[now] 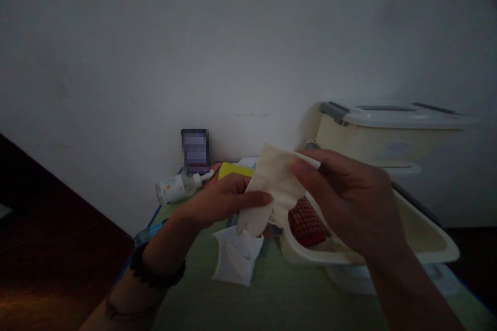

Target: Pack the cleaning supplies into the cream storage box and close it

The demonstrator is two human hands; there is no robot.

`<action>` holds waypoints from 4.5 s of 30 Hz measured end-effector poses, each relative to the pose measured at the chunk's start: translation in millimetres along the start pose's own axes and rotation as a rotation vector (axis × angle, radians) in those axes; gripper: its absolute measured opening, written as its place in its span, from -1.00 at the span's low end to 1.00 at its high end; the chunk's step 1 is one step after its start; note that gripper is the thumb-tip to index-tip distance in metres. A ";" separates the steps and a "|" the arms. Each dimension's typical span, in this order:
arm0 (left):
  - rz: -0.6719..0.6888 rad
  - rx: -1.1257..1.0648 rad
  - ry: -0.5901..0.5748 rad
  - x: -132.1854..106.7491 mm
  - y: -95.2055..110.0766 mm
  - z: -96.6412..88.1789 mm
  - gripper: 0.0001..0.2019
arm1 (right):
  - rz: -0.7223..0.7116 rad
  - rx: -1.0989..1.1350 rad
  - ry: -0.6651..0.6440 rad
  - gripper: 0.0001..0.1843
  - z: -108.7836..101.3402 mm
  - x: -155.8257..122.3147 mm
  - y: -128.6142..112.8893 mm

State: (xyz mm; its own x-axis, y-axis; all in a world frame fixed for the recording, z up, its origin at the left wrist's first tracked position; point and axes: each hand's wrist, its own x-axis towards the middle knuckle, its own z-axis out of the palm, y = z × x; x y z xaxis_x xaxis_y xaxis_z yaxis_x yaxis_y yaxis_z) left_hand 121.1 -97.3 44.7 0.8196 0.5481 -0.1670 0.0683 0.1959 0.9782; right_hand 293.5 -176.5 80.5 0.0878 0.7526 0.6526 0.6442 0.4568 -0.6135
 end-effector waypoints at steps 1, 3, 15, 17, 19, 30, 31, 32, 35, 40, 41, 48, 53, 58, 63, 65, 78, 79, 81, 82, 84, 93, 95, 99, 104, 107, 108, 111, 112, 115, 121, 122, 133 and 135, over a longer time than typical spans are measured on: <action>0.004 -0.020 0.001 0.7 -0.5 -0.1 -0.81 | -0.023 -0.027 -0.011 -0.83 0.3 -0.5 -0.1; 0.008 -0.070 -0.016 1.5 -0.9 0.0 -0.81 | -0.057 -0.068 -0.015 -0.82 0.5 -1.1 0.1; -0.061 -0.345 -0.240 5.9 -2.3 -10.0 -0.58 | -0.490 -0.136 -0.262 -0.77 3.5 -1.9 2.2; -0.067 -0.386 -0.265 4.7 1.1 -11.9 -0.59 | -0.546 -0.166 -0.329 -0.78 6.4 -1.5 5.0; -0.075 -0.415 -0.256 2.3 4.6 -13.1 -0.54 | -0.565 -0.188 -0.372 -0.78 8.8 -1.3 7.2; 0.029 -0.266 0.018 -7.1 5.2 -19.9 -0.78 | -0.367 0.003 -0.370 -0.78 -4.5 2.6 4.4; 0.036 -0.257 0.036 -7.4 5.6 -20.4 -0.79 | -0.324 -0.026 -0.325 -0.80 -5.0 3.2 5.3; 0.039 -0.253 0.048 -7.9 6.2 -20.7 -0.80 | -0.279 -0.057 -0.291 -0.82 -4.9 3.7 6.4; 0.033 -0.224 0.035 -10.1 8.1 -19.8 -0.85 | -0.146 -0.129 -0.267 -0.77 -1.9 4.0 9.9; 0.073 -0.039 0.038 -13.2 9.1 -17.9 -0.87 | -0.003 -0.134 -0.343 -0.74 2.8 3.2 12.0; 0.095 0.022 0.062 -13.3 9.3 -18.1 -0.87 | 0.010 -0.128 -0.342 -0.76 2.8 3.2 12.0; 0.111 0.355 -0.061 -13.0 14.0 -17.4 -0.78 | 0.075 -0.101 -0.249 -0.84 0.8 3.1 11.5; 0.094 0.349 -0.100 -12.1 12.0 -17.3 -0.83 | 0.141 -0.023 -0.229 -0.84 2.1 2.0 11.6; 0.114 0.392 -0.082 -9.9 11.3 -17.1 -0.84 | 0.225 0.177 -0.343 -0.83 3.4 0.0 12.5; 0.092 0.422 -0.054 -8.9 11.2 -17.0 -0.82 | 0.300 0.291 -0.345 -0.80 5.3 -1.6 14.9; 0.105 0.424 -0.052 -8.8 11.5 -16.8 -0.82 | 0.322 0.317 -0.332 -0.80 5.5 -1.4 16.1; 0.217 0.644 0.032 -10.2 15.4 -17.9 -0.75 | 0.309 0.213 -0.392 -0.73 3.7 -0.3 16.9; 0.220 0.594 0.040 -10.7 16.1 -17.4 -0.77 | 0.306 0.203 -0.388 -0.73 3.5 -0.3 17.0; 0.250 0.466 0.079 -11.8 17.8 -16.2 -0.82 | 0.298 0.187 -0.381 -0.74 3.2 0.2 16.7; 0.274 0.409 0.112 -12.4 18.8 -15.6 -0.84 | 0.287 0.178 -0.377 -0.75 3.1 0.5 16.2; 0.328 0.340 0.186 -13.3 20.5 -14.4 -0.87 | 0.253 0.148 -0.383 -0.78 3.0 1.2 14.5; 0.351 0.375 0.316 -12.5 20.9 -12.1 -0.90 | 0.207 0.072 -0.412 -0.81 2.7 2.9 7.4; 0.352 0.356 0.320 -12.6 21.5 -11.8 -0.90 | 0.201 0.092 -0.421 -0.80 2.8 3.5 7.3; 0.359 0.317 0.315 -13.9 23.0 -10.1 -0.90 | 0.169 0.088 -0.417 -0.80 1.4 3.9 7.4; 0.357 0.253 0.222 -14.1 22.6 -9.0 -0.90 | 0.154 0.074 -0.368 -0.80 0.1 3.3 10.0; 0.341 0.285 0.264 -12.4 21.1 -8.7 -0.88 | 0.175 0.078 -0.388 -0.79 1.6 3.3 11.2; 0.346 0.296 0.287 -11.6 20.5 -8.2 -0.88 | 0.181 0.085 -0.391 -0.78 2.1 3.3 11.1; 0.375 0.297 0.325 -8.2 18.6 -4.7 -0.86 | 0.174 0.128 -0.365 -0.78 1.0 3.0 9.5; 0.386 0.289 0.329 -6.8 17.9 -3.0 -0.85 | 0.170 0.133 -0.353 -0.79 -0.7 3.0 8.7; 0.426 0.280 0.323 -1.7 15.0 2.6 -0.86 | 0.188 0.086 -0.327 -0.77 -11.6 4.3 8.7; 0.439 0.522 0.358 6.6 6.5 10.3 -0.84 | 0.229 -0.007 -0.326 -0.70 -59.0 13.1 25.1; 0.436 0.583 0.375 7.6 4.5 11.2 -0.83 | 0.239 -0.008 -0.336 -0.69 -68.0 13.8 28.8; 0.519 0.955 0.336 15.4 2.4 20.2 -0.83 | 0.307 -0.062 -0.591 -0.74 -110.2 7.0 82.8; 0.539 0.979 0.337 20.4 0.2 22.2 -0.83 | 0.292 -0.142 -0.709 -0.73 -110.6 9.2 91.7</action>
State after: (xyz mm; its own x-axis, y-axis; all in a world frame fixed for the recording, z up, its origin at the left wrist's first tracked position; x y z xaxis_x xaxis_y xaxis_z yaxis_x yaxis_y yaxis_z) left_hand 150.5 -104.2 44.2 0.6937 0.5862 0.4186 0.2876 -0.7582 0.5852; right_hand 437.4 -180.2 79.4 -0.2069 0.9783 0.0042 0.7647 0.1644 -0.6230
